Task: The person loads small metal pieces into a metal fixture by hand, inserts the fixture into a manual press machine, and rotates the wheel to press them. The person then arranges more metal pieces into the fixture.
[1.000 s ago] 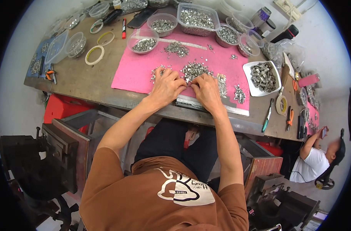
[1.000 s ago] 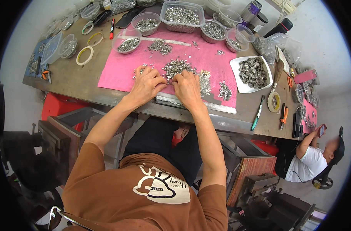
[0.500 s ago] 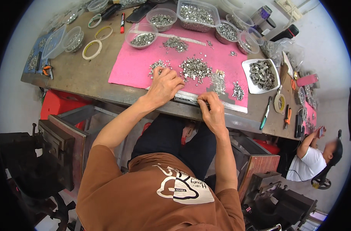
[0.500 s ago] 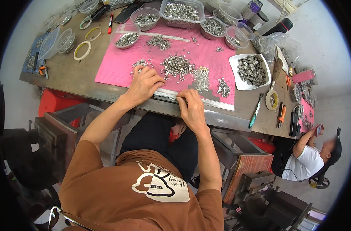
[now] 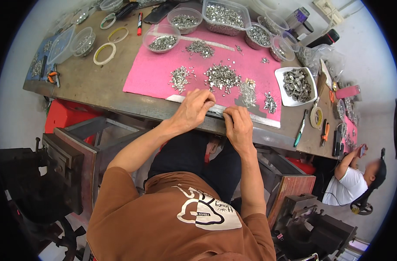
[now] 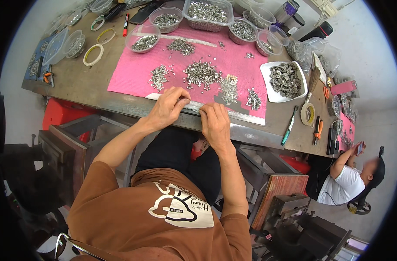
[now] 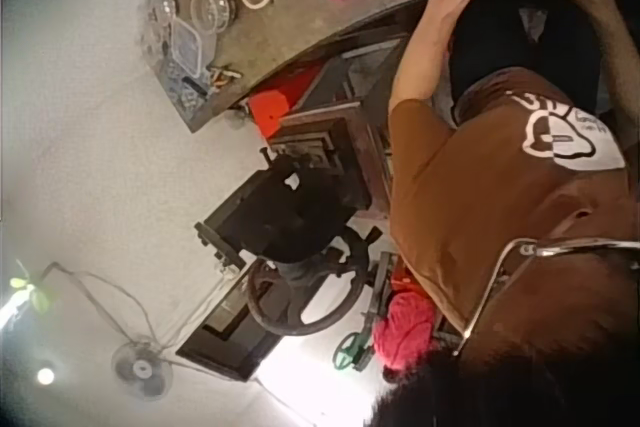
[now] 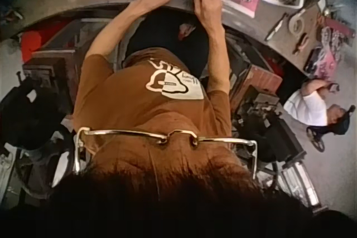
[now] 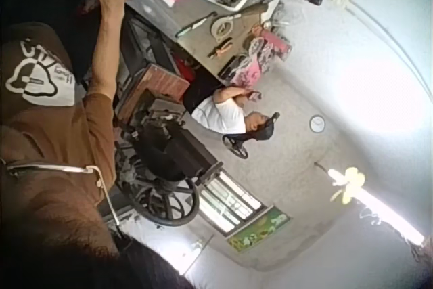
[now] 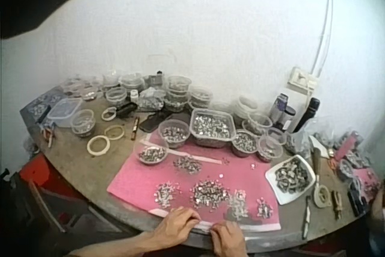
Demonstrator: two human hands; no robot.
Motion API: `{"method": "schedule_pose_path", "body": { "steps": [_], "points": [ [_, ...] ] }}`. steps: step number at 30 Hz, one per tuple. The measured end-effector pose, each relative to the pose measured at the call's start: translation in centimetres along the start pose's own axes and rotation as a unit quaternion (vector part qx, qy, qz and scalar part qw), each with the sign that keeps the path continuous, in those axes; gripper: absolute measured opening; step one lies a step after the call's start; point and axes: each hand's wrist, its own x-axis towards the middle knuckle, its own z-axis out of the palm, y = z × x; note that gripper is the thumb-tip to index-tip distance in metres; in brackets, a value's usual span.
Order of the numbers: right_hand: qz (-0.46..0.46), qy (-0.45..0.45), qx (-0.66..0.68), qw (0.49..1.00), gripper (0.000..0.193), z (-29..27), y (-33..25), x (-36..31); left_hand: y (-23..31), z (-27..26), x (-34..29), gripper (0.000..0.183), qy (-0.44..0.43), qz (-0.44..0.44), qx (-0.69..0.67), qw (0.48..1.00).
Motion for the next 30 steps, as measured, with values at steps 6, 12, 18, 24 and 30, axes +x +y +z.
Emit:
{"method": "schedule_pose_path", "body": {
  "steps": [6, 12, 18, 24, 30],
  "points": [
    [-0.031, 0.033, -0.043, 0.998, 0.017, 0.4, -0.3, -0.3, 0.1, 2.2, -1.0, 0.008, 0.009, 0.045, -0.024, 0.999],
    [-0.016, 0.022, -0.007, 1.0, 0.016, 0.0, 0.2, -0.2, -0.2, 3.0, -1.0, 0.008, 0.038, 0.097, -0.008, 0.994],
    [0.025, 0.018, 0.057, 0.998, 0.015, -1.0, 0.2, 0.1, 0.1, 2.9, -0.9, 0.011, 0.051, 0.123, 0.04, 0.99],
    [0.043, 0.0, 0.036, 0.998, 0.012, -0.2, 1.3, 2.5, 0.3, 3.2, -1.2, 0.017, 0.066, 0.155, 0.092, 0.981],
    [0.007, -0.056, 0.031, 0.998, 0.01, 2.3, 3.1, 6.0, 0.1, 3.4, -1.4, 0.019, 0.074, 0.163, 0.122, 0.976]
  ]
}}
